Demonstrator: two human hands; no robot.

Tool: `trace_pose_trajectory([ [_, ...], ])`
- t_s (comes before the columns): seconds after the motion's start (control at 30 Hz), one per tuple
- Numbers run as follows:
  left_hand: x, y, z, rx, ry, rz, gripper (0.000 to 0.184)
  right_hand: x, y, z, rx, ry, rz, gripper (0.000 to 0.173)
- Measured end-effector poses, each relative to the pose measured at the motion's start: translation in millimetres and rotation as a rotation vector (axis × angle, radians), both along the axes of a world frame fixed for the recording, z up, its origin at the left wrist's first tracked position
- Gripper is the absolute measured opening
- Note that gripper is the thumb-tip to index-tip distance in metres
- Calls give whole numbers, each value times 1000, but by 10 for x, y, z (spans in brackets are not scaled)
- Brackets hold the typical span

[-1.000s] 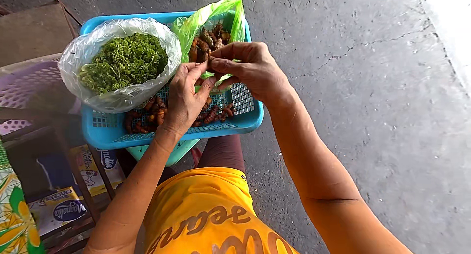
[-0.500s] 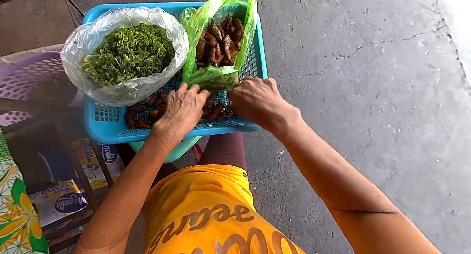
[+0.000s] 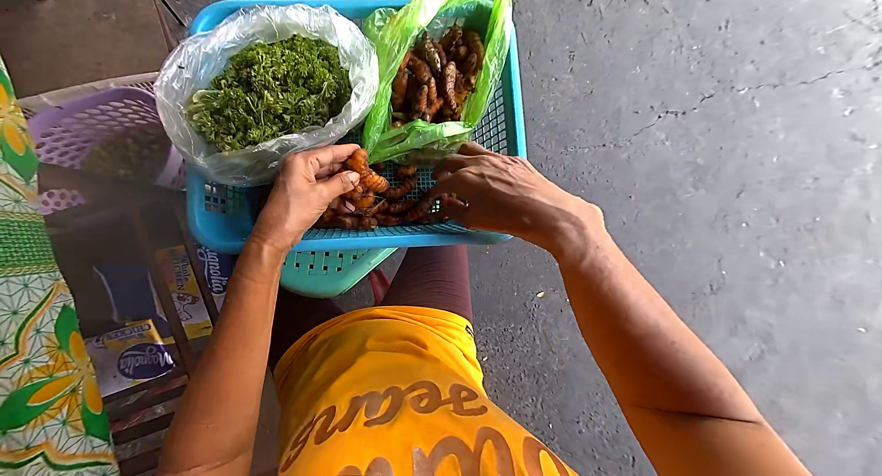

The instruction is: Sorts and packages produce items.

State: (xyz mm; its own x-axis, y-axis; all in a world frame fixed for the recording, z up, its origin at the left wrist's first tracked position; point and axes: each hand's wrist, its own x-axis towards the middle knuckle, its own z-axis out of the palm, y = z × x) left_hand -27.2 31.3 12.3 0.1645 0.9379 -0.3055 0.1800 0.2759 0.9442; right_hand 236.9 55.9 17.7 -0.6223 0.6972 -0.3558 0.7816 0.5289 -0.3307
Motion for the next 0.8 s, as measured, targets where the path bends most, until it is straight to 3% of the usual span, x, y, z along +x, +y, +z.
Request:
trace_pose_trajectory([
  [0.1, 26, 14, 25, -5, -13, -5, 36, -114, 9, -35, 70, 398, -83, 22],
  [0.2, 29, -10, 36, -7, -59, -41, 37, -343, -15, -55, -165, 659, -237, 41],
  [0.3, 17, -41, -13, 29, -35, -115, 43, -486, -37, -154, -301, 784, -390, 31],
  [0.37, -14, -36, -73, 49, 19, -188, 56, -492, -50, -190, -390, 853, -509, 26],
  [0.47, 6, -2, -93, -15, 35, -238, 72, -444, -121, -175, -467, 1009, -667, 31],
  [0.57, 33, 16, -78, -6, 46, -241, 61, -398, -257, -86, -496, 1119, -756, 49],
  [0.63, 13, -5, -81, 26, 51, -200, 50, -362, -324, -74, -477, 1198, -798, 54],
  [0.73, -82, -80, -14, 81, 54, -121, 38, -229, -392, -61, -295, 1176, -758, 46],
  [0.8, -251, -163, 72, 214, 238, -82, 33, -102, -376, -33, -89, 1060, -671, 43],
])
